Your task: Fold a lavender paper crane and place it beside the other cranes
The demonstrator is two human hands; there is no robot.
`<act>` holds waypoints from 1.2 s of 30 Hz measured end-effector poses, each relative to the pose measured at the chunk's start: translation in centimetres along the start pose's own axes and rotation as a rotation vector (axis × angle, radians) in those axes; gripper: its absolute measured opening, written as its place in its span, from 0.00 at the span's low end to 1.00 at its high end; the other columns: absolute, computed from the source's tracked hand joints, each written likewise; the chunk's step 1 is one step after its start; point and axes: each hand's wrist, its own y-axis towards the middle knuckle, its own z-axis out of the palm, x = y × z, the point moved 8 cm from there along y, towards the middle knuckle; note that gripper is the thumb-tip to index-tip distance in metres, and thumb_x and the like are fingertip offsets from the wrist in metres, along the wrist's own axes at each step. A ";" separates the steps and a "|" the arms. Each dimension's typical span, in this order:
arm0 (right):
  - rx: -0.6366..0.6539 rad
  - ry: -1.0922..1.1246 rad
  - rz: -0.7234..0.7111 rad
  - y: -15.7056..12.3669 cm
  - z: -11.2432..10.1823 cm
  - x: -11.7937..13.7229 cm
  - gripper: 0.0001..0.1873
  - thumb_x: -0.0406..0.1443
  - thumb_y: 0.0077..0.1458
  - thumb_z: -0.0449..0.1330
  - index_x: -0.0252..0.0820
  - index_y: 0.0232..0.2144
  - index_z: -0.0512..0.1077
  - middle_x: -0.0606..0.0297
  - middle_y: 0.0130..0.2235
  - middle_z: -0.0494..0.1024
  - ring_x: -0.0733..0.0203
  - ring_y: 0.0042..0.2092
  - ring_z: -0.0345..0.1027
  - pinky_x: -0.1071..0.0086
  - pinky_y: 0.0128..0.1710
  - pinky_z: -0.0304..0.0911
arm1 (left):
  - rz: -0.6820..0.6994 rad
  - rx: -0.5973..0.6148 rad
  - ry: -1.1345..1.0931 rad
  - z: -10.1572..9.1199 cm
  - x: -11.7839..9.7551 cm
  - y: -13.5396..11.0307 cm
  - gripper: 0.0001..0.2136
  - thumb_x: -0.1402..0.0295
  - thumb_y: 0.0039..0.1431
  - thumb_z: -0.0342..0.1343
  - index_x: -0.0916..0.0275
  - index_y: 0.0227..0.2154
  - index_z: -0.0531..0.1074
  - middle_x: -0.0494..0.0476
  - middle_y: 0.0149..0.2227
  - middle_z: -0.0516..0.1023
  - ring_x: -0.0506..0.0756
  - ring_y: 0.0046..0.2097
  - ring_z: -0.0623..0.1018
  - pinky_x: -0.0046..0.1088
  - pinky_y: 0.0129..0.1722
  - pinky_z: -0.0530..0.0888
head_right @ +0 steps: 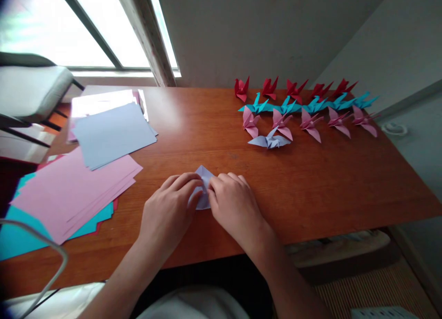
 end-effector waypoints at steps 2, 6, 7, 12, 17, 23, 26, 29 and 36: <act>0.021 -0.008 0.006 0.6 -0.2 0.0 0.06 0.33 0.63 0.58 0.41 0.33 0.73 0.63 0.36 0.80 0.56 0.40 0.72 0.65 0.40 0.57 | 0.005 0.008 -0.003 0.0 0.1 0.1 0.05 0.68 0.66 0.56 0.56 0.42 0.75 0.49 0.51 0.80 0.59 0.50 0.77 0.36 0.42 0.76; 0.092 -0.019 0.021 1.4 -0.6 0.0 0.07 0.37 0.63 0.60 0.42 0.33 0.73 0.63 0.35 0.81 0.57 0.37 0.75 0.66 0.34 0.55 | 0.025 0.039 -0.007 0.0 0.3 0.2 0.05 0.68 0.66 0.56 0.57 0.41 0.75 0.49 0.51 0.80 0.58 0.50 0.77 0.35 0.41 0.76; 0.101 -0.024 0.025 1.5 -0.6 -0.1 0.07 0.38 0.63 0.60 0.42 0.33 0.73 0.63 0.35 0.82 0.56 0.37 0.75 0.66 0.33 0.55 | 0.029 0.045 -0.007 -0.1 0.3 0.2 0.05 0.68 0.66 0.56 0.57 0.41 0.75 0.50 0.51 0.80 0.58 0.50 0.77 0.34 0.41 0.76; 0.117 -0.061 0.009 1.7 -0.7 0.0 0.05 0.37 0.63 0.60 0.42 0.34 0.74 0.62 0.36 0.83 0.54 0.39 0.77 0.66 0.32 0.54 | 0.033 0.055 -0.003 0.0 0.2 0.3 0.05 0.68 0.66 0.56 0.56 0.42 0.75 0.51 0.51 0.80 0.58 0.51 0.77 0.34 0.41 0.76; 0.144 -0.013 0.027 2.0 -0.5 -0.5 0.05 0.38 0.60 0.63 0.44 0.33 0.73 0.65 0.32 0.81 0.57 0.36 0.75 0.68 0.31 0.52 | 0.041 0.051 -0.005 0.0 0.2 0.2 0.06 0.69 0.66 0.56 0.57 0.43 0.75 0.50 0.51 0.80 0.58 0.51 0.77 0.35 0.42 0.77; 0.075 0.048 0.027 2.0 -0.4 -1.1 0.06 0.38 0.58 0.64 0.43 0.31 0.72 0.66 0.32 0.79 0.59 0.34 0.72 0.68 0.33 0.56 | 0.060 0.018 -0.040 0.1 0.3 -0.1 0.07 0.69 0.67 0.54 0.57 0.44 0.76 0.52 0.52 0.80 0.59 0.51 0.77 0.37 0.45 0.77; -0.053 0.043 0.038 2.2 -1.1 -1.3 0.05 0.37 0.59 0.64 0.42 0.34 0.73 0.62 0.38 0.78 0.57 0.41 0.72 0.67 0.41 0.61 | 0.064 -0.010 -0.078 0.0 0.4 -0.3 0.09 0.70 0.68 0.51 0.58 0.45 0.76 0.52 0.52 0.80 0.60 0.51 0.77 0.39 0.47 0.77; -0.097 0.008 0.072 2.8 -1.5 -0.9 0.08 0.36 0.60 0.62 0.40 0.41 0.74 0.57 0.44 0.78 0.54 0.47 0.72 0.65 0.47 0.63 | 0.080 -0.015 -0.118 0.0 0.5 -0.5 0.11 0.70 0.68 0.50 0.59 0.46 0.76 0.53 0.52 0.80 0.60 0.52 0.76 0.41 0.49 0.77; 0.055 -0.174 0.158 4.4 -1.4 0.8 0.10 0.37 0.63 0.56 0.37 0.42 0.74 0.52 0.42 0.81 0.46 0.46 0.75 0.58 0.43 0.66 | 0.102 -0.013 -0.118 -0.2 0.2 -0.9 0.13 0.73 0.67 0.50 0.61 0.50 0.75 0.56 0.54 0.79 0.61 0.53 0.76 0.43 0.51 0.77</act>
